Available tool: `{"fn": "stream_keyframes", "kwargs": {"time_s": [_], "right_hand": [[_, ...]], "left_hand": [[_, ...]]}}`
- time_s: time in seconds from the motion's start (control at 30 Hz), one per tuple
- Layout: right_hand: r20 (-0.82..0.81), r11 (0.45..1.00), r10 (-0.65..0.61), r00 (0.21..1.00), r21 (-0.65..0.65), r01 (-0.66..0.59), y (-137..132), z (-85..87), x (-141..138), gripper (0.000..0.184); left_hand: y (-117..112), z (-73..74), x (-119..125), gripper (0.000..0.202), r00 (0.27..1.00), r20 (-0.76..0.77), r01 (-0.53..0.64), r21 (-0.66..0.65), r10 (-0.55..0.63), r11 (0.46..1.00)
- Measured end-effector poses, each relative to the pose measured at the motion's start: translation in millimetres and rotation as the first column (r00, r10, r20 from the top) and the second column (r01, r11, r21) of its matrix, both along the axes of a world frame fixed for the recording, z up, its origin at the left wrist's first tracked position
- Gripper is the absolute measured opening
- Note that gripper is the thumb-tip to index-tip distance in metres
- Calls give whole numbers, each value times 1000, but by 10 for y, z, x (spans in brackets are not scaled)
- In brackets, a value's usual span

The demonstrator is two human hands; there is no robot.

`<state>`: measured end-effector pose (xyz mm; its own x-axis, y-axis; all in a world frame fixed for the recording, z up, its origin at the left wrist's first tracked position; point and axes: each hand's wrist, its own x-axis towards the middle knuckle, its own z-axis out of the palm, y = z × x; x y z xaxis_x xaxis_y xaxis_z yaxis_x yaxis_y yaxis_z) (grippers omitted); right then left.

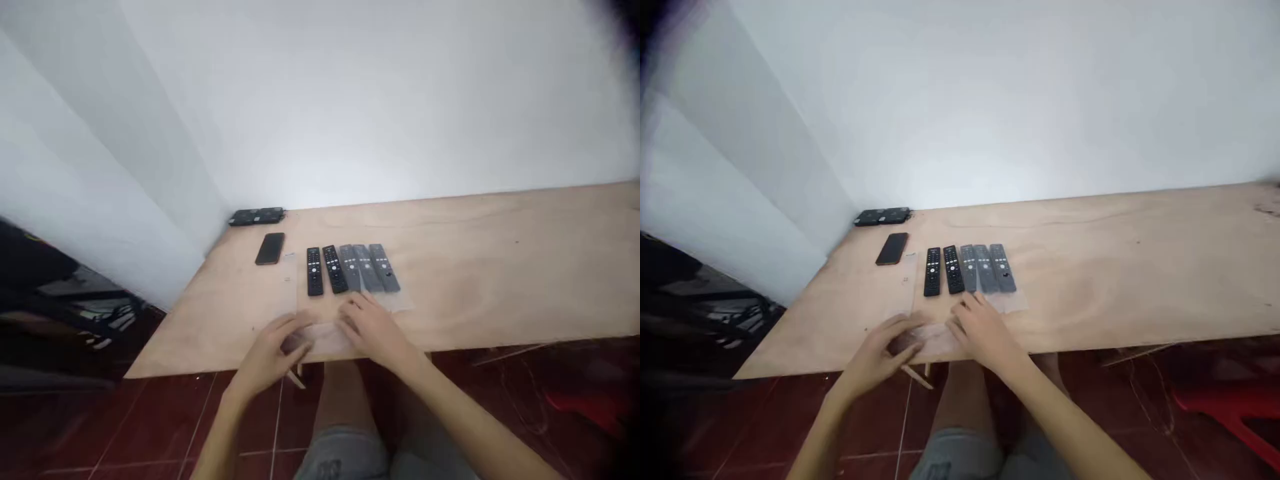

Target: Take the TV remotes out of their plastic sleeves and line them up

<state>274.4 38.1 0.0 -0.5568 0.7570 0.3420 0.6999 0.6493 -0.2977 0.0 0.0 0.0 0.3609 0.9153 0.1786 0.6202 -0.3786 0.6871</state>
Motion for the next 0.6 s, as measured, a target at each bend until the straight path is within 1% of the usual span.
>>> {"fn": "stream_keyframes", "kwargs": {"time_s": [0.1, 0.2, 0.3, 0.4, 0.43, 0.5, 0.6], "right_hand": [[-31, 998, -48, 998, -34, 47, -119, -123, 133, 6], [-121, 992, -59, 991, -121, 44, -179, -147, 288, 8], [-240, 971, -51, 970, -241, -8, -181, -119, 449, 12], [-340, 918, -75, 937, -390, -68, -163, -104, 585, 9], [-359, 901, -84, 930, -425, -83, -158, -96, 618, 9], [-373, 888, -85, 924, -449, -99, -147, -62, 650, 20], [-350, 896, -27, 936, -424, -133, -117, 34, 593, 43]], "left_hand": [[-29, 1, -86, 33, 998, 49, -47, -6, 47, 999], [-50, -60, -159, 26, 972, 170, -162, -23, 164, 986], [-48, -153, -223, 29, 899, 338, -269, -72, 277, 960], [-21, -184, -273, 35, 828, 443, -334, -101, 343, 937], [-9, -170, -279, 36, 821, 448, -350, -92, 353, 932], [17, -110, -267, 37, 836, 425, -360, -54, 348, 931], [60, 27, -192, 37, 880, 380, -293, -42, 286, 955]]}}
